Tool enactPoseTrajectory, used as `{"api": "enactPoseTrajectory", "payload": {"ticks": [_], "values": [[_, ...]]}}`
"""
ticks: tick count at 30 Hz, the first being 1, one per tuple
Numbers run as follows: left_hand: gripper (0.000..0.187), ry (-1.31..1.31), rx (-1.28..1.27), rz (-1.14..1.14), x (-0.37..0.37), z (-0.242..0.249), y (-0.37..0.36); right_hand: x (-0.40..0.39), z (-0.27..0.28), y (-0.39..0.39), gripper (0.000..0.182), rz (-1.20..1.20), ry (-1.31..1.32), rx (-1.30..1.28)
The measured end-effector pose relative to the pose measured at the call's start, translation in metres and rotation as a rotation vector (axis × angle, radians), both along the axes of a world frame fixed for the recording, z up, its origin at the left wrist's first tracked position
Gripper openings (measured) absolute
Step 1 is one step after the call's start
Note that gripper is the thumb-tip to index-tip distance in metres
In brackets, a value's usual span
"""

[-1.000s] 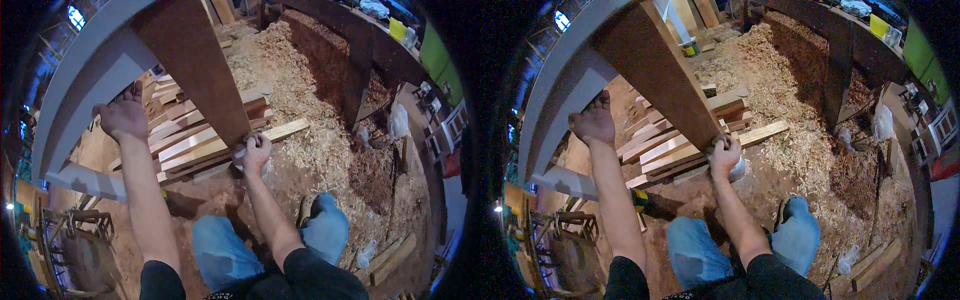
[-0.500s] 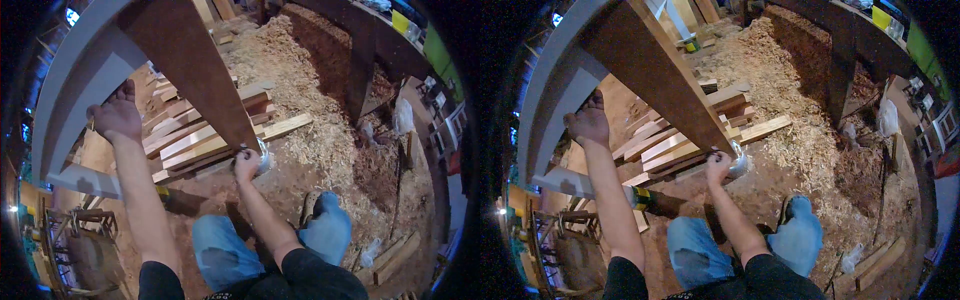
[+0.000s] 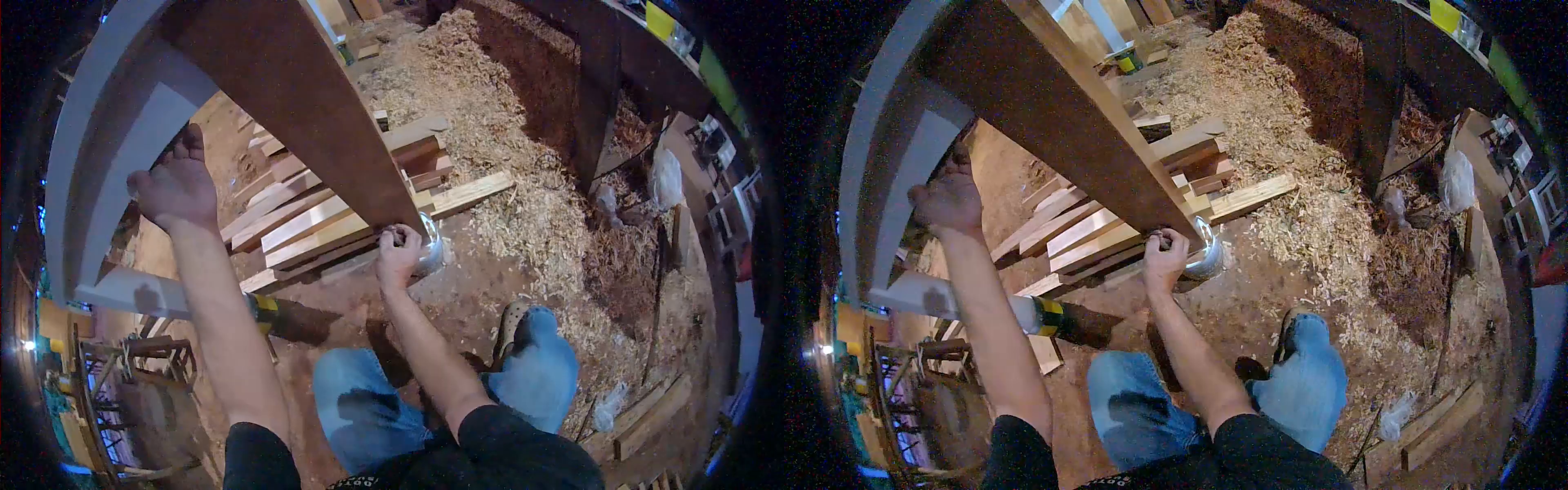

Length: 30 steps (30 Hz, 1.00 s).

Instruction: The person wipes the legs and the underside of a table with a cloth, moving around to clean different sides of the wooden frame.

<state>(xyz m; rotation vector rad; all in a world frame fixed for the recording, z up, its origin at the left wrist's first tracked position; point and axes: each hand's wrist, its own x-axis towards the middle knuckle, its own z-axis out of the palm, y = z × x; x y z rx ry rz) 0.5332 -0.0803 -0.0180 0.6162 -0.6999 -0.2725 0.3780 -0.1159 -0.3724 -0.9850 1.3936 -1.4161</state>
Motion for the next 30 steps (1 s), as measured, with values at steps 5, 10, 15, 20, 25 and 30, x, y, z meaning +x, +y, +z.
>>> {"api": "enactPoseTrajectory", "payload": {"ticks": [5,10,15,20,25,30], "values": [[0.055,0.002,0.004,0.041,-0.007,0.005,0.001,-0.008,-0.01,-0.015,0.025,-0.019,-0.085,0.074],[0.054,0.011,0.004,-0.003,-0.006,0.004,0.0,-0.006,0.014,0.008,0.021,0.044,0.069,-0.052],[0.054,-0.031,-0.026,-0.067,0.003,-0.001,0.004,-0.001,0.038,0.003,0.022,-0.017,-0.078,-0.1],[0.052,0.02,0.003,-0.015,-0.004,0.005,0.003,0.009,-0.005,0.014,0.025,0.045,0.053,0.042],[0.055,0.012,0.009,-0.056,0.003,0.001,0.005,0.007,0.024,0.014,0.026,0.048,-0.01,0.01],[0.056,-0.021,-0.007,-0.008,0.003,0.005,0.002,0.009,0.019,0.009,0.026,0.026,-0.008,0.013]]}}
